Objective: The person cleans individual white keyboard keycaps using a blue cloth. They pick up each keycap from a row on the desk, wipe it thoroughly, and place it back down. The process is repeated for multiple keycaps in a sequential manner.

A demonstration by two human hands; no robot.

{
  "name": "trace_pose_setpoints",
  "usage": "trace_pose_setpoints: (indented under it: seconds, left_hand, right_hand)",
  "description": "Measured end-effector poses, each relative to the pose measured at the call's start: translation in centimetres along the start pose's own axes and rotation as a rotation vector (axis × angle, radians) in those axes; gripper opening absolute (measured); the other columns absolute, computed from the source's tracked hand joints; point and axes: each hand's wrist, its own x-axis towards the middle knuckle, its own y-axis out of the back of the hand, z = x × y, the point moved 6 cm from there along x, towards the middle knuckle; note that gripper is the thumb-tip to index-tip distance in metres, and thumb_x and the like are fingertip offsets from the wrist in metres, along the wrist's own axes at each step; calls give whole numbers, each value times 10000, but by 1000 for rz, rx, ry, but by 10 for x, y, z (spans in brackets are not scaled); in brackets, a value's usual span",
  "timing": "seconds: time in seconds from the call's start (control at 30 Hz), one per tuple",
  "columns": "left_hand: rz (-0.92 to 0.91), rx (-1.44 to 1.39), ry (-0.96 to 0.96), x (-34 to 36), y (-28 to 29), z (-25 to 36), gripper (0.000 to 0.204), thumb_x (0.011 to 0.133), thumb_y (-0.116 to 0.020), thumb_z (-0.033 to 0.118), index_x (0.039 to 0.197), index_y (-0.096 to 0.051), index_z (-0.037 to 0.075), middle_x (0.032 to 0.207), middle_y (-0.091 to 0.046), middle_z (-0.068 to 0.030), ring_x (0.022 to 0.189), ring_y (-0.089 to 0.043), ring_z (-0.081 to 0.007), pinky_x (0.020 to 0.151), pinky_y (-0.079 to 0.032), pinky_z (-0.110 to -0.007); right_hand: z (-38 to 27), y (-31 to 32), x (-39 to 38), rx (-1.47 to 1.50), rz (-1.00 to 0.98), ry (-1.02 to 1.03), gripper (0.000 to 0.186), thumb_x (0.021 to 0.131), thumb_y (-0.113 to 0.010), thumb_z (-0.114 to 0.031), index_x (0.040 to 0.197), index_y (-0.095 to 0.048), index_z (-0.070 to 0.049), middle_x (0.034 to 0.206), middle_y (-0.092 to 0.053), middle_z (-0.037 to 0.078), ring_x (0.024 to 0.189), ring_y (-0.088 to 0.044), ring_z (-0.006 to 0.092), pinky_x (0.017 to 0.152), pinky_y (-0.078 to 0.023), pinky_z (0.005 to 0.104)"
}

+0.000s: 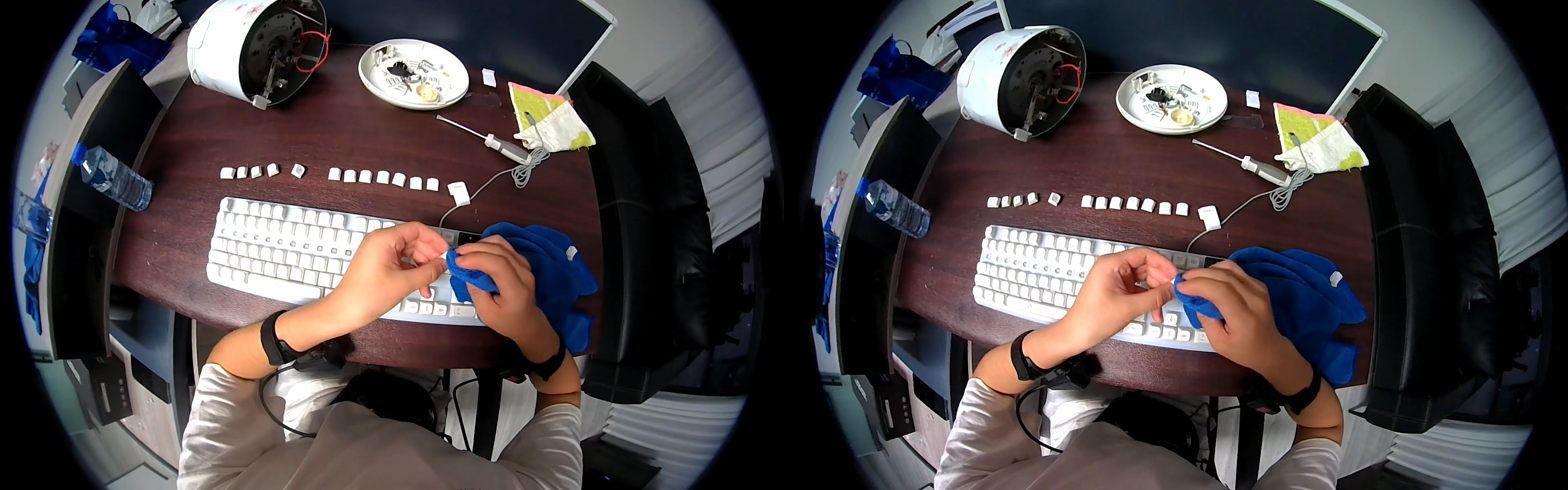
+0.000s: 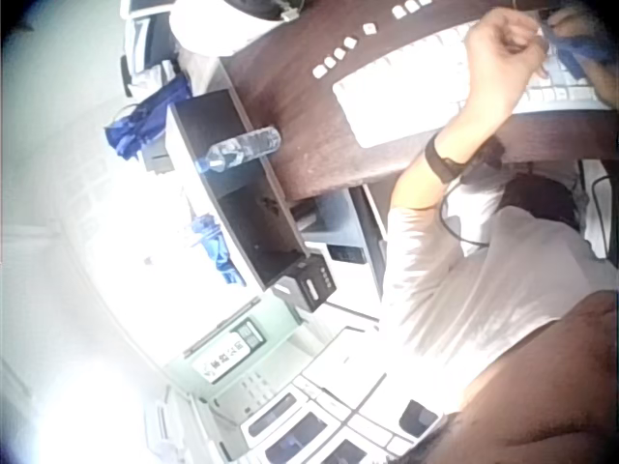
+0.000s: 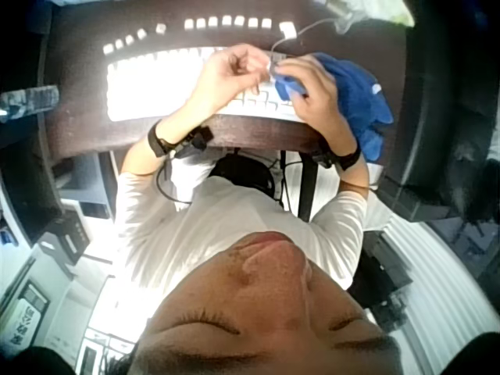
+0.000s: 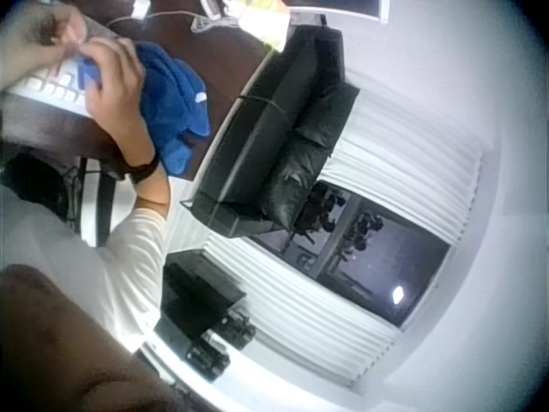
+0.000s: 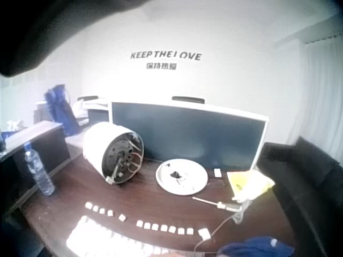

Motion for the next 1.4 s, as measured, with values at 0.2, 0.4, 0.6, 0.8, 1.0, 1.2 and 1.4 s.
trace_pose_setpoints:
  seconds: [0.2, 0.4, 0.6, 0.8, 1.0, 1.2, 1.4]
  left_hand:
    - [21, 30, -14, 0, 1, -3, 129, 850, -609, -45, 976, -584, -45, 821, -636, -63, 660, -595, -86, 602, -524, -212]
    - [108, -1, -82, 2, 12, 7, 150, 859, -611, -26, 1007, -583, -27, 835, -631, -47, 659, -592, -79, 592, -502, -206]
    - [33, -21, -41, 0, 2, 1, 199, 858, -594, -42, 1055, -573, -24, 840, -600, -32, 688, -598, -88, 634, -501, -205]
    - [-12, -62, -28, -1, -2, -3, 216, 870, -590, -28, 1084, -569, -27, 856, -602, -41, 702, -598, -90, 640, -510, -213]
    - [21, 21, -88, -3, -7, -4, 201, 879, -591, -12, 1080, -573, -21, 861, -617, -42, 690, -593, -80, 622, -509, -207]
    - [-73, -38, 1, -2, -6, -2, 178, 884, -575, -19, 1061, -572, -24, 834, -612, -38, 679, -593, -82, 609, -497, -207]
    - [-82, -135, 41, -2, -8, -7, 157, 890, -559, -22, 1046, -569, -30, 832, -611, -46, 676, -595, -87, 601, -498, -207]
  right_hand:
    - [2, -1, 3, 0, -70, -26, 391, 614, -636, 108, 979, -591, -25, 974, -642, 126, 813, -620, 303, 682, -516, 354]
    - [2, 7, 1, -4, -49, -55, 390, 617, -637, 105, 982, -596, -26, 966, -638, 136, 820, -624, 299, 702, -514, 354]
    - [4, 5, -1, 27, 59, -13, 394, 627, -646, 106, 993, -585, -25, 970, -638, 144, 812, -626, 297, 700, -510, 358]
    - [6, 3, -3, 24, 88, -4, 384, 646, -652, 105, 1000, -578, -23, 973, -639, 148, 804, -625, 300, 689, -500, 353]
    - [7, 5, -6, -1, 166, -8, 371, 664, -652, 100, 1005, -572, -23, 975, -640, 156, 804, -625, 302, 694, -497, 352]
    - [3, 8, -4, 23, 149, 10, 379, 657, -659, 103, 1002, -569, -24, 977, -642, 149, 805, -626, 299, 686, -500, 355]
    - [3, 2, -3, 38, 85, 30, 407, 640, -668, 107, 1013, -573, -26, 972, -642, 142, 800, -627, 293, 668, -502, 350]
